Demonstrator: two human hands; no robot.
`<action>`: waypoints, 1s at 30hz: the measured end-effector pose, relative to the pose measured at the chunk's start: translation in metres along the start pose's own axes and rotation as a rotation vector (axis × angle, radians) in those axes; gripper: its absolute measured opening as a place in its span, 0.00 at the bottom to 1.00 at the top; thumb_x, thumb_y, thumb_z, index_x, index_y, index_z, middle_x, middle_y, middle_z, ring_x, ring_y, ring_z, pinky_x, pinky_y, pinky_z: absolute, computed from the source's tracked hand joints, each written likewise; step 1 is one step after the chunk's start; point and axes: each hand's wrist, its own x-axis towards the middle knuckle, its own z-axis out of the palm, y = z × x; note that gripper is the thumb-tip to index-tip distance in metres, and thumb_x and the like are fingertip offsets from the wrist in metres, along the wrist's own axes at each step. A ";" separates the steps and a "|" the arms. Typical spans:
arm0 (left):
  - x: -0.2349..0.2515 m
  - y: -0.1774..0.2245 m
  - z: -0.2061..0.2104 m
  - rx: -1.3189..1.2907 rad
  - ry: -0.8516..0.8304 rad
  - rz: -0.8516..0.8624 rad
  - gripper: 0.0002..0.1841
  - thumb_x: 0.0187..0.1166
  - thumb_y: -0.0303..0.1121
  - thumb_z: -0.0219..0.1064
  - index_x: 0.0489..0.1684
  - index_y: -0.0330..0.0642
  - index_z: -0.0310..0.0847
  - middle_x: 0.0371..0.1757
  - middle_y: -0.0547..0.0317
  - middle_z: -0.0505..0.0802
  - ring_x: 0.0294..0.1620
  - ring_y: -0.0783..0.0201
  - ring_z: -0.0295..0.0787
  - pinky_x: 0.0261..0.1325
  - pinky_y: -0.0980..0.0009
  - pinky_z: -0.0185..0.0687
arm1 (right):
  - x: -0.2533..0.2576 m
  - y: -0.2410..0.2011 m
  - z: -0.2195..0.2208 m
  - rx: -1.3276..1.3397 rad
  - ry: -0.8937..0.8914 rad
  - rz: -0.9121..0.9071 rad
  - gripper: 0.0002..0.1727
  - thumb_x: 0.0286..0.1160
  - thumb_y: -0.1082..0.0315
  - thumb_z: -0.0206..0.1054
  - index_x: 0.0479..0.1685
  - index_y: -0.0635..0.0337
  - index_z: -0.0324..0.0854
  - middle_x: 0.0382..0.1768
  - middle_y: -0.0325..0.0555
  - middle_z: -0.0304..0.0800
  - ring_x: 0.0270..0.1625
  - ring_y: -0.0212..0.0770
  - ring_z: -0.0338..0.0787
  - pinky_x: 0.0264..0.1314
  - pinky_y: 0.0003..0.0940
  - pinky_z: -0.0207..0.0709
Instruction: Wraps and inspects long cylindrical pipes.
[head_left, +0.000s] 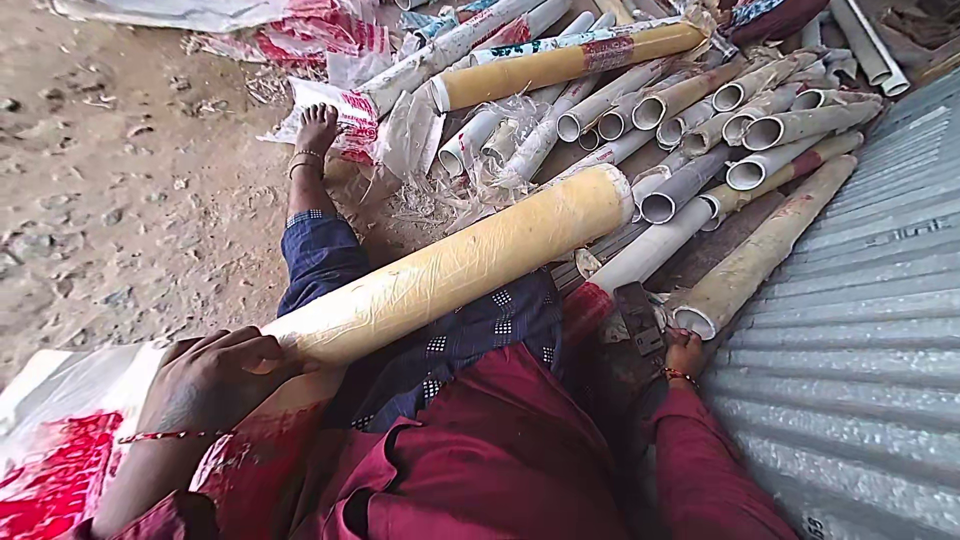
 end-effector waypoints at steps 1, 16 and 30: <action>-0.001 -0.002 0.001 -0.010 0.002 0.005 0.21 0.57 0.46 0.84 0.19 0.33 0.87 0.27 0.40 0.90 0.38 0.35 0.89 0.56 0.33 0.70 | -0.001 0.000 0.001 -0.040 -0.012 -0.003 0.21 0.95 0.72 0.45 0.69 0.82 0.75 0.64 0.73 0.88 0.72 0.61 0.86 0.81 0.51 0.68; -0.006 -0.003 0.005 -0.042 0.058 0.023 0.31 0.64 0.57 0.70 0.20 0.28 0.84 0.27 0.37 0.86 0.36 0.32 0.86 0.51 0.29 0.68 | -0.007 -0.005 0.006 -0.201 -0.039 0.013 0.24 0.97 0.65 0.44 0.75 0.73 0.75 0.70 0.69 0.85 0.78 0.63 0.81 0.83 0.57 0.65; -0.007 0.006 -0.001 0.036 0.026 0.022 0.26 0.64 0.50 0.75 0.24 0.27 0.86 0.30 0.33 0.89 0.40 0.27 0.87 0.56 0.27 0.69 | 0.002 -0.017 -0.001 0.101 0.130 0.014 0.22 0.95 0.71 0.43 0.71 0.79 0.73 0.63 0.69 0.89 0.66 0.55 0.89 0.76 0.46 0.74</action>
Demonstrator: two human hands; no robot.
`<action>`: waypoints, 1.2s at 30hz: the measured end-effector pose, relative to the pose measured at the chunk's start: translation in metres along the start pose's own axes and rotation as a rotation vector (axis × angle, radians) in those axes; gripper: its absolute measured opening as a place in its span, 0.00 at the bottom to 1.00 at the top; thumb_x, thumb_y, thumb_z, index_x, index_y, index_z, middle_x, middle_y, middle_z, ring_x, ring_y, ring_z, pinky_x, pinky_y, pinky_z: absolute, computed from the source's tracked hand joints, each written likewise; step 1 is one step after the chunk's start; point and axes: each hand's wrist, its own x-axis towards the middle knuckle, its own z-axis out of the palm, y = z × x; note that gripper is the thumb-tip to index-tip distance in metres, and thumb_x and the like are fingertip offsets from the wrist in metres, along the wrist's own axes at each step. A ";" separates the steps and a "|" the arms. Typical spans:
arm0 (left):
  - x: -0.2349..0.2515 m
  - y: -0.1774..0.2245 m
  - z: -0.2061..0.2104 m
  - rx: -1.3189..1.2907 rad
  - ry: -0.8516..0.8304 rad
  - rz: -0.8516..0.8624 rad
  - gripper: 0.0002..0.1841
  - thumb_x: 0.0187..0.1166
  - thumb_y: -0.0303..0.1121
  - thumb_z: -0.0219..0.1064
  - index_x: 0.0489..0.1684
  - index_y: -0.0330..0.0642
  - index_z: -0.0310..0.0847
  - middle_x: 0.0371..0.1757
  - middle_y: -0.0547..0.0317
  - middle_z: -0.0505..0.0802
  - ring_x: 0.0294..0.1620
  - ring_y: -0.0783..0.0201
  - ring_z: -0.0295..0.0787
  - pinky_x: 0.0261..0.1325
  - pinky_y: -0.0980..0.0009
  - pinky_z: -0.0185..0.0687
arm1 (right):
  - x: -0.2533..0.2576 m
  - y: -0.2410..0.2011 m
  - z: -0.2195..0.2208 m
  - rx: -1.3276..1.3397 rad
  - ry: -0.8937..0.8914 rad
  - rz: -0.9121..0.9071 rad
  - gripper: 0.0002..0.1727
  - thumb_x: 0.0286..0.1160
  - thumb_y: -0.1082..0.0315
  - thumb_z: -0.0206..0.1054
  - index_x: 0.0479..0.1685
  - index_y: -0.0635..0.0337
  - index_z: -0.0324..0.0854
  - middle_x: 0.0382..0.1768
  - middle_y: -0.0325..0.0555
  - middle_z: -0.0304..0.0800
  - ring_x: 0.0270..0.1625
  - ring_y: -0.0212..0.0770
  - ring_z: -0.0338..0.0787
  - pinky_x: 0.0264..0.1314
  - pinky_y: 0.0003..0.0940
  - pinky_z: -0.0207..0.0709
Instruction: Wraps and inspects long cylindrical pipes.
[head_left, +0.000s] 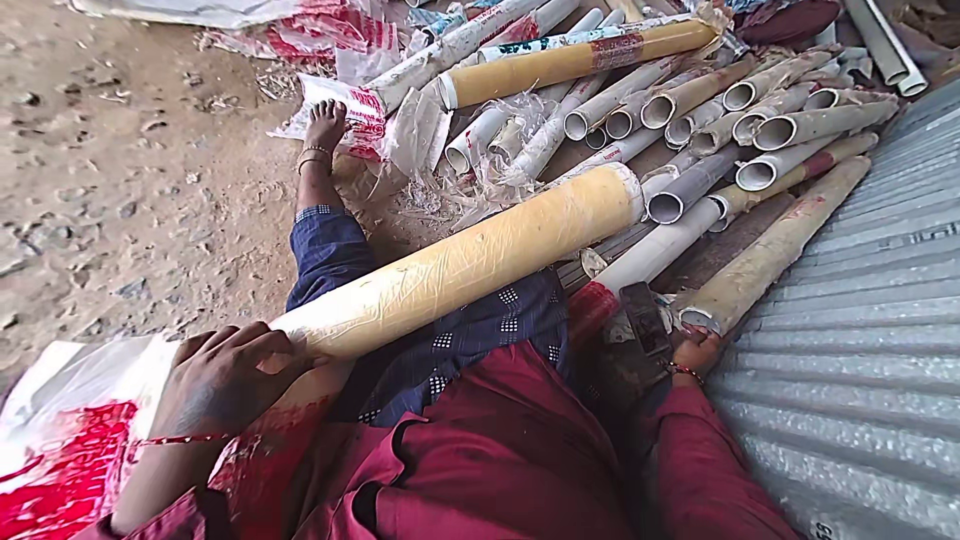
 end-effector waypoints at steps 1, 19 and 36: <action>0.000 0.003 -0.003 0.023 -0.015 -0.007 0.25 0.64 0.48 0.77 0.25 0.27 0.86 0.32 0.32 0.90 0.42 0.26 0.88 0.59 0.27 0.69 | 0.005 -0.004 0.000 0.045 0.039 0.015 0.22 0.95 0.71 0.42 0.72 0.79 0.72 0.60 0.66 0.90 0.58 0.51 0.91 0.69 0.44 0.77; -0.001 0.037 -0.032 0.262 -0.186 -0.076 0.27 0.51 0.42 0.91 0.43 0.32 0.89 0.36 0.38 0.94 0.45 0.35 0.92 0.65 0.38 0.76 | -0.081 -0.235 -0.012 0.782 -0.774 -0.428 0.15 0.93 0.69 0.37 0.60 0.54 0.70 0.43 0.31 0.95 0.36 0.28 0.94 0.37 0.21 0.88; -0.018 0.044 -0.033 0.349 0.150 0.170 0.18 0.60 0.35 0.81 0.40 0.31 0.82 0.29 0.46 0.92 0.35 0.49 0.94 0.53 0.56 0.84 | -0.354 -0.334 0.060 -0.458 -1.693 -1.010 0.19 0.96 0.65 0.47 0.71 0.67 0.74 0.54 0.64 0.88 0.61 0.59 0.90 0.65 0.53 0.79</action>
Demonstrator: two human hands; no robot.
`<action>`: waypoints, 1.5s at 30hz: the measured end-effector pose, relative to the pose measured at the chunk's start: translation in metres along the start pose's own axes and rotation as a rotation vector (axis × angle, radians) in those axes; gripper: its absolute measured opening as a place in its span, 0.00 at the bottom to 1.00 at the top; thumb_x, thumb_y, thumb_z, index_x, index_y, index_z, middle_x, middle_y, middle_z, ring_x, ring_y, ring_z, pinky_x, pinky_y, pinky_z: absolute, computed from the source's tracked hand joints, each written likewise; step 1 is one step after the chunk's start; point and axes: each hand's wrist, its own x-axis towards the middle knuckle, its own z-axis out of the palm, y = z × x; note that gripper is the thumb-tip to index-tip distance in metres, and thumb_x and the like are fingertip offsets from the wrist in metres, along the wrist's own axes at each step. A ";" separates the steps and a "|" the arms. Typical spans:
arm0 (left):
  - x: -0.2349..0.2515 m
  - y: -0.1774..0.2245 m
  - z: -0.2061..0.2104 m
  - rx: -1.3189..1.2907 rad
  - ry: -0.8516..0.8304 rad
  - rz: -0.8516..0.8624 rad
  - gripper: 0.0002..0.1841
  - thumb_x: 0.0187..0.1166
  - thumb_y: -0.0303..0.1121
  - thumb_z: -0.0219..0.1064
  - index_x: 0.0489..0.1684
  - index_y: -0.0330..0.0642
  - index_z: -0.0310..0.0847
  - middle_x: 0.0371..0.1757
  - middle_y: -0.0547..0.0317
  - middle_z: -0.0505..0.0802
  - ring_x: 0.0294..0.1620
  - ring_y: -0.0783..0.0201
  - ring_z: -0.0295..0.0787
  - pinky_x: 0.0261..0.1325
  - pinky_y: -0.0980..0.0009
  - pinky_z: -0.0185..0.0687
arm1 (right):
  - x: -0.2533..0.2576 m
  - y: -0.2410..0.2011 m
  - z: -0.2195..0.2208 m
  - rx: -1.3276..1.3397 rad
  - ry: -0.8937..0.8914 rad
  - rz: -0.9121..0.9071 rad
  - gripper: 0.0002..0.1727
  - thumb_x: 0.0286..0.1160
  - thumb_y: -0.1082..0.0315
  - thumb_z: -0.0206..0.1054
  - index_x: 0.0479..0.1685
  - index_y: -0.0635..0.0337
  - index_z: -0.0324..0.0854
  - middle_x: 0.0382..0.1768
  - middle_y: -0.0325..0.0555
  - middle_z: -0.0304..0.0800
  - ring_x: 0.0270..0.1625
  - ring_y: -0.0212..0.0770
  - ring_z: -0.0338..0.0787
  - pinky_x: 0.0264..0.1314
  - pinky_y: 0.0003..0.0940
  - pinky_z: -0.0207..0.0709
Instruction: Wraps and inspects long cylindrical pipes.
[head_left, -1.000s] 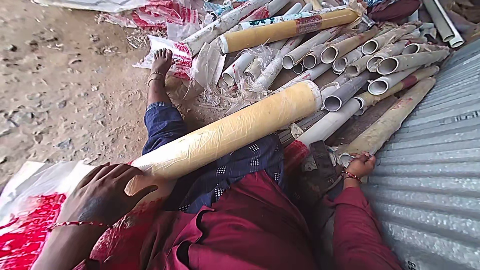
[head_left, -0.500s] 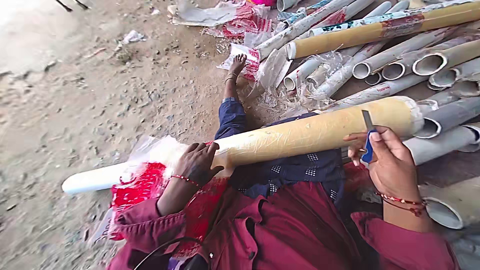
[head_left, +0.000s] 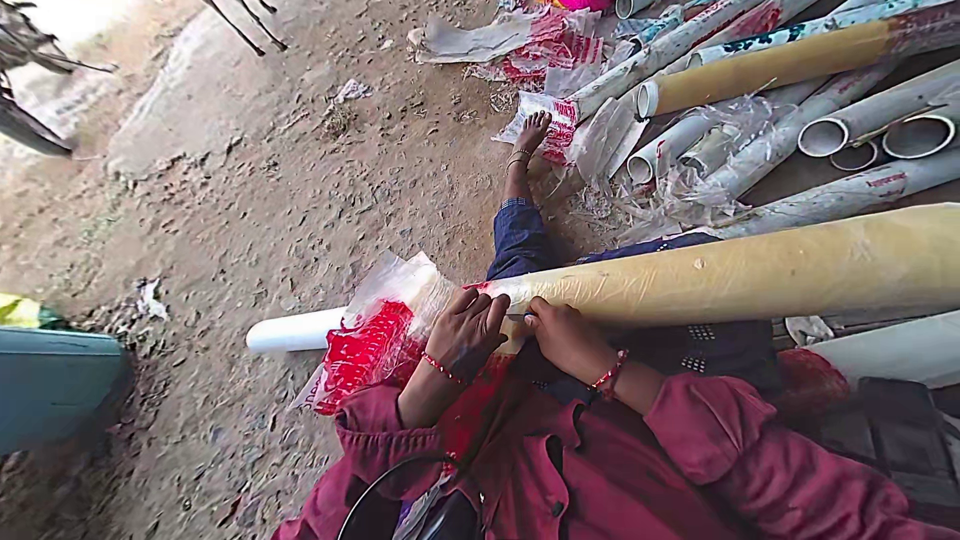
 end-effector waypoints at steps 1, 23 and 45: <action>0.000 0.000 0.000 0.003 -0.002 0.011 0.18 0.61 0.35 0.80 0.40 0.31 0.82 0.29 0.46 0.92 0.35 0.48 0.94 0.53 0.56 0.85 | -0.001 -0.002 0.000 -0.063 -0.015 0.001 0.19 0.96 0.65 0.47 0.71 0.67 0.74 0.56 0.66 0.88 0.64 0.62 0.89 0.66 0.56 0.78; 0.006 -0.026 0.006 0.039 0.111 0.276 0.07 0.86 0.29 0.59 0.40 0.37 0.81 0.24 0.51 0.89 0.28 0.53 0.89 0.46 0.62 0.82 | 0.009 -0.014 -0.029 -0.387 -0.155 -0.211 0.13 0.88 0.76 0.53 0.56 0.74 0.82 0.55 0.69 0.88 0.64 0.66 0.87 0.63 0.61 0.76; 0.019 -0.042 0.001 0.134 0.154 0.267 0.05 0.81 0.23 0.63 0.38 0.33 0.83 0.18 0.50 0.85 0.20 0.52 0.83 0.31 0.60 0.73 | 0.028 -0.025 -0.027 -0.419 -0.103 -0.247 0.11 0.84 0.78 0.57 0.54 0.73 0.84 0.53 0.66 0.90 0.61 0.65 0.88 0.58 0.61 0.77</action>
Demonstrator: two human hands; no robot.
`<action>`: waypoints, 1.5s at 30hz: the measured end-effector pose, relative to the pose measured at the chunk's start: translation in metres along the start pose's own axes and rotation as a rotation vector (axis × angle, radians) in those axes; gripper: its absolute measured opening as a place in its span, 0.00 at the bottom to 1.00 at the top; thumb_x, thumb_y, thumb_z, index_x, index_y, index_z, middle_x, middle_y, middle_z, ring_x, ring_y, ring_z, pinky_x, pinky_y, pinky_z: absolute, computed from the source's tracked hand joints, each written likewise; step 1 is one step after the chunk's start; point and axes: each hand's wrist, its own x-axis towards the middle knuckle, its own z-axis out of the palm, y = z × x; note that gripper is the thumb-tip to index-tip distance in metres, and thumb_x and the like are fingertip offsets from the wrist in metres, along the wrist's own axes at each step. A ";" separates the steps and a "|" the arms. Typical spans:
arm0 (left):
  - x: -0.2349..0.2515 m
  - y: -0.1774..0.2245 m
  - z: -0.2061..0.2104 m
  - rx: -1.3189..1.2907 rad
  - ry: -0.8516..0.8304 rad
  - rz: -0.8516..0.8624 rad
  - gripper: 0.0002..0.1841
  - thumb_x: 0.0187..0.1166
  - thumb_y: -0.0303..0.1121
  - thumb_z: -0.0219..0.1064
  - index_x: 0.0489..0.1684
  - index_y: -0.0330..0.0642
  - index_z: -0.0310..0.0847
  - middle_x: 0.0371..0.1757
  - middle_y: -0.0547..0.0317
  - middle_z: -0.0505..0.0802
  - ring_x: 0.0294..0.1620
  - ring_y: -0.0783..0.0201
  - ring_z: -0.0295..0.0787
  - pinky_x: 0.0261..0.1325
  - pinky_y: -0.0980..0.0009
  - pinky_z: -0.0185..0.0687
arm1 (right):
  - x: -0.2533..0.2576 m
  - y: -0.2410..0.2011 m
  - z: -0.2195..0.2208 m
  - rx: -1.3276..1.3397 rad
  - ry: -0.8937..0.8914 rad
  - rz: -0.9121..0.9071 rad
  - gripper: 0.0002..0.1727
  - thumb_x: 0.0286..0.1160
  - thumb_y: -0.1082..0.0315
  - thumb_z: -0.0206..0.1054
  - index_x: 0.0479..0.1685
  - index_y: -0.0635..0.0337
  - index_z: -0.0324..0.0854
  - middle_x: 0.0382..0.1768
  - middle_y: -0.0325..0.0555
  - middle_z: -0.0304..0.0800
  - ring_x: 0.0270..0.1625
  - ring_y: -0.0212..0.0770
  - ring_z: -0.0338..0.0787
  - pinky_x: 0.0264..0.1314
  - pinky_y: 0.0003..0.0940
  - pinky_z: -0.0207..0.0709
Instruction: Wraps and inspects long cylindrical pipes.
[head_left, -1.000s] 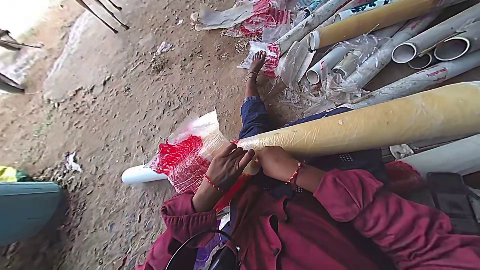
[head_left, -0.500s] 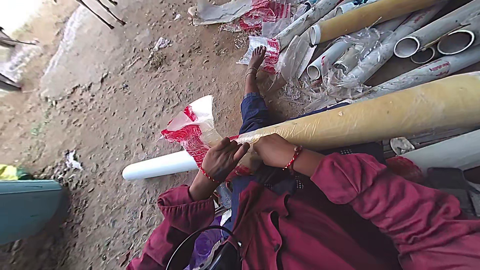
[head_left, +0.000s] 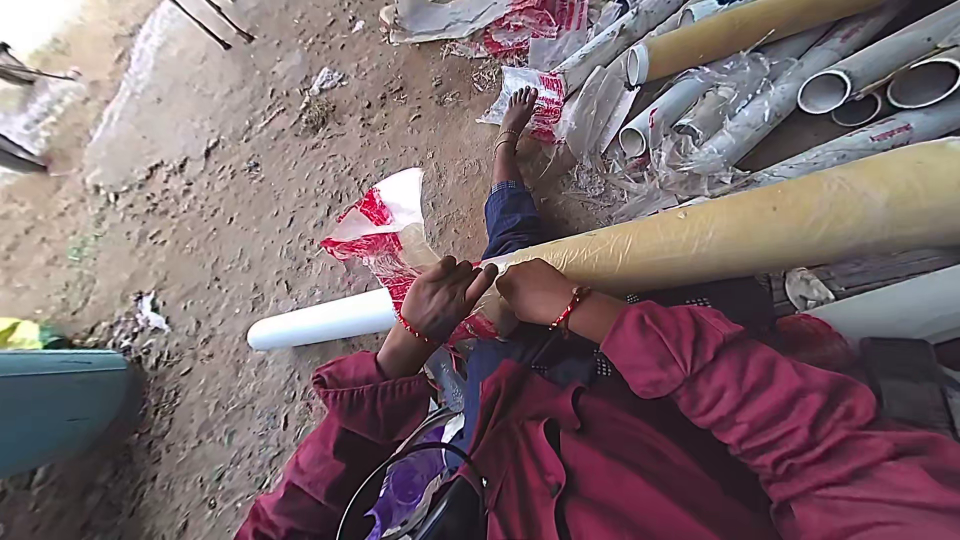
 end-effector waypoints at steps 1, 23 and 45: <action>0.000 -0.001 0.001 0.000 0.009 -0.010 0.04 0.80 0.22 0.63 0.38 0.32 0.83 0.18 0.49 0.85 0.20 0.52 0.83 0.32 0.60 0.73 | 0.000 0.002 -0.002 -0.009 -0.003 0.006 0.12 0.85 0.77 0.57 0.53 0.72 0.85 0.53 0.66 0.90 0.61 0.64 0.89 0.59 0.61 0.77; -0.016 -0.002 0.006 0.055 0.086 -0.070 0.15 0.76 0.13 0.60 0.49 0.39 0.89 0.25 0.53 0.89 0.29 0.55 0.86 0.42 0.61 0.73 | 0.004 0.003 -0.015 -0.315 -0.077 0.037 0.13 0.88 0.73 0.56 0.53 0.72 0.85 0.48 0.66 0.90 0.55 0.65 0.90 0.53 0.59 0.78; 0.003 -0.012 0.018 -0.151 0.007 -0.211 0.18 0.80 0.16 0.60 0.62 0.40 0.90 0.38 0.51 0.97 0.49 0.56 0.95 0.74 0.62 0.73 | 0.014 -0.018 0.008 -0.453 -0.061 0.184 0.19 0.94 0.64 0.52 0.54 0.74 0.83 0.50 0.71 0.91 0.61 0.68 0.90 0.62 0.63 0.76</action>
